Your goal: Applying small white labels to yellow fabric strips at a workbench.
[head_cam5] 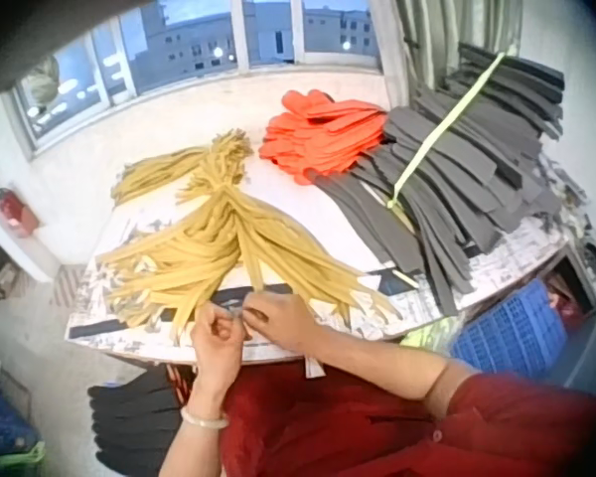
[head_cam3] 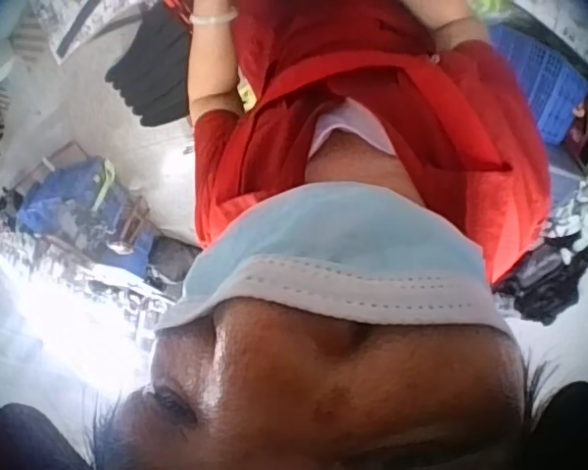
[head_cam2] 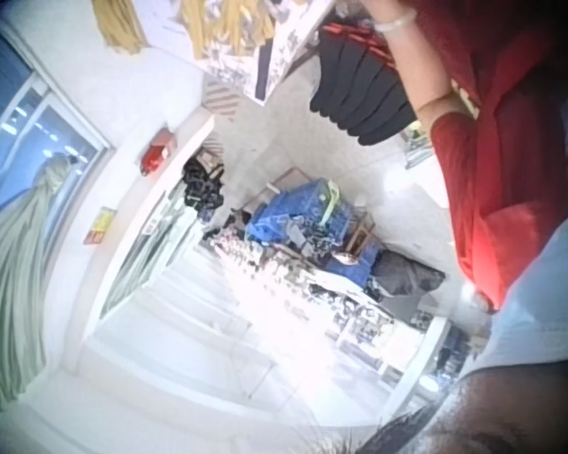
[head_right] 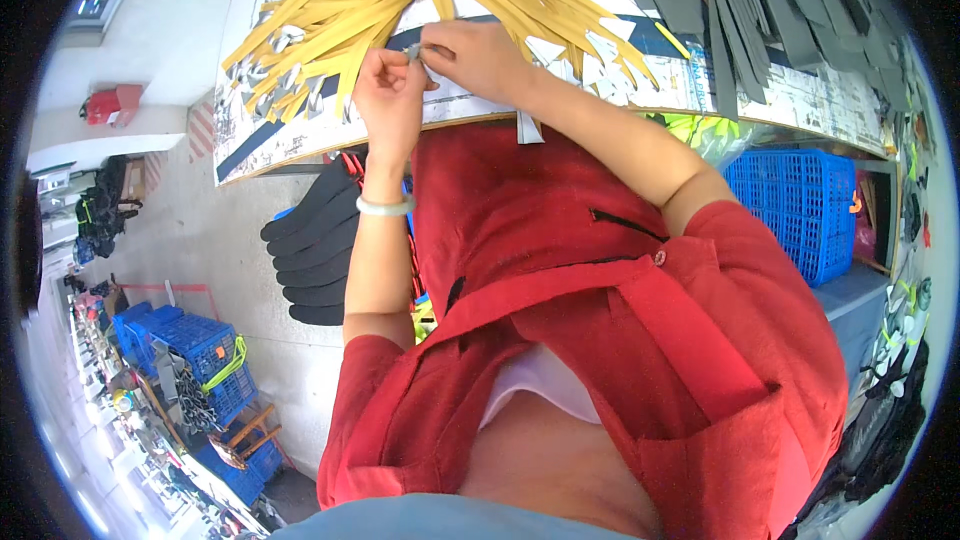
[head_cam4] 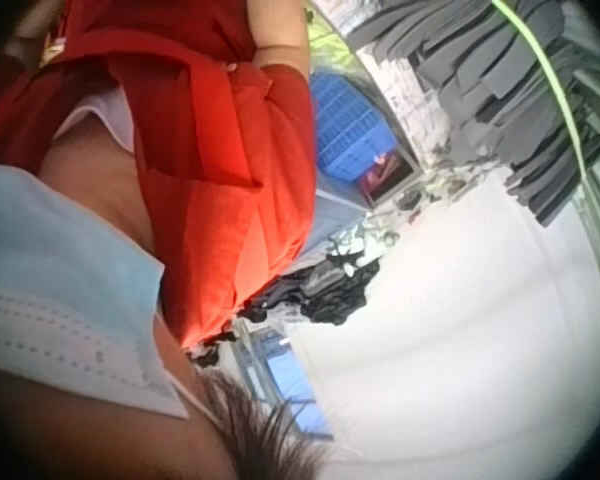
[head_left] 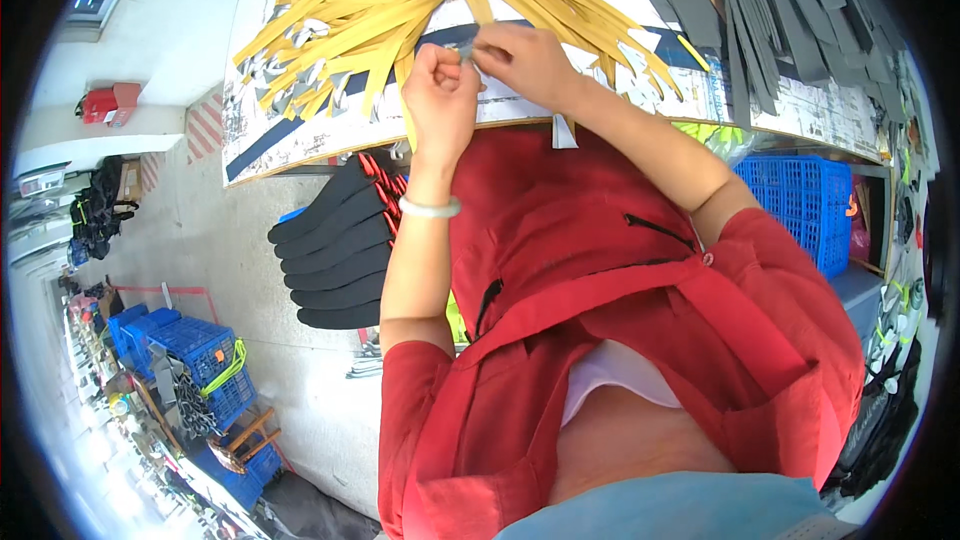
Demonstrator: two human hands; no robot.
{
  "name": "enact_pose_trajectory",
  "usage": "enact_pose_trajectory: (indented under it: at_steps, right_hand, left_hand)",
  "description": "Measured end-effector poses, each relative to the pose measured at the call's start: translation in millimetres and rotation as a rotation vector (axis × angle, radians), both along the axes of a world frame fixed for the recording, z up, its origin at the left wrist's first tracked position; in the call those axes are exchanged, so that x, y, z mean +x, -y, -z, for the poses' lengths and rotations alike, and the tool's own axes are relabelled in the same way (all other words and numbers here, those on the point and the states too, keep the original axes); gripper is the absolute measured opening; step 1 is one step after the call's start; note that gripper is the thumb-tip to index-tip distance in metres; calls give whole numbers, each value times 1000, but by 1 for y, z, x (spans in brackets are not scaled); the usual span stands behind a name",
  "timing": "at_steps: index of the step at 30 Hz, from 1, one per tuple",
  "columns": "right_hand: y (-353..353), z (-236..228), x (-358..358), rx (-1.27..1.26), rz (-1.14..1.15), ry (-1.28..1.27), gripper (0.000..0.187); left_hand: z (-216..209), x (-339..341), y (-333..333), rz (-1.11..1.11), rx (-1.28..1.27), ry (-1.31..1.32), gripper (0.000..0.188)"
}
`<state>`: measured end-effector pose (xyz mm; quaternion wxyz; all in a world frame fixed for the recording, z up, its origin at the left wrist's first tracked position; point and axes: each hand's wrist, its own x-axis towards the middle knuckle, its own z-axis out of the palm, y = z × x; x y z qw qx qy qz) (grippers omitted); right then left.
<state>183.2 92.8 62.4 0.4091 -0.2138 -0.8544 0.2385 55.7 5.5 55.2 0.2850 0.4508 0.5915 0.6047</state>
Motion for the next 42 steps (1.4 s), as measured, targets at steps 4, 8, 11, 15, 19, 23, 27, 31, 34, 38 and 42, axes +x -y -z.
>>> enact_pose_trajectory:
  at_steps: [4, 8, 11, 15, 19, 23, 27, 31, 34, 38, 42]
  right_hand:
    - [3, 8, 12, -483, -126, -66, 3]
    - [10, 2, 14, -814, -322, -238, 8]
    - [12, -9, 18, -1072, -247, -109, 13]
    - [24, 11, 27, -975, -283, -142, 17]
    - [34, 22, 55, -1030, -224, -140, 18]
    - [16, 50, 108, -568, 98, 223, 13]
    - [11, 34, 122, -409, 156, 364, 15]
    - [20, 33, 113, -397, 117, 519, 17]
    - [16, 40, 124, -256, 262, 409, 17]
    - [-1, 37, 135, -108, 379, 358, 14]
    - [-7, 33, 126, -291, 326, 310, 18]
  left_hand:
    - [-28, -10, 10, 138, 103, 70, 27]
    - [-12, -29, 12, 266, 4, 10, 14]
    - [-8, -25, 15, 232, 23, -70, 6]
    - [-5, -15, 24, 184, 40, -203, 1]
    - [-17, -65, 49, -169, 112, 32, 8]
    - [-9, -134, 82, -548, 168, -249, 30]
    - [26, -46, 76, -177, -168, -182, 12]
    - [43, 45, 50, 290, 52, -452, 12]
    - [42, 72, 29, 345, 54, -344, 8]
    - [49, 80, -34, 404, 121, -498, 12]
    - [56, 88, -77, 385, 231, -803, 14]
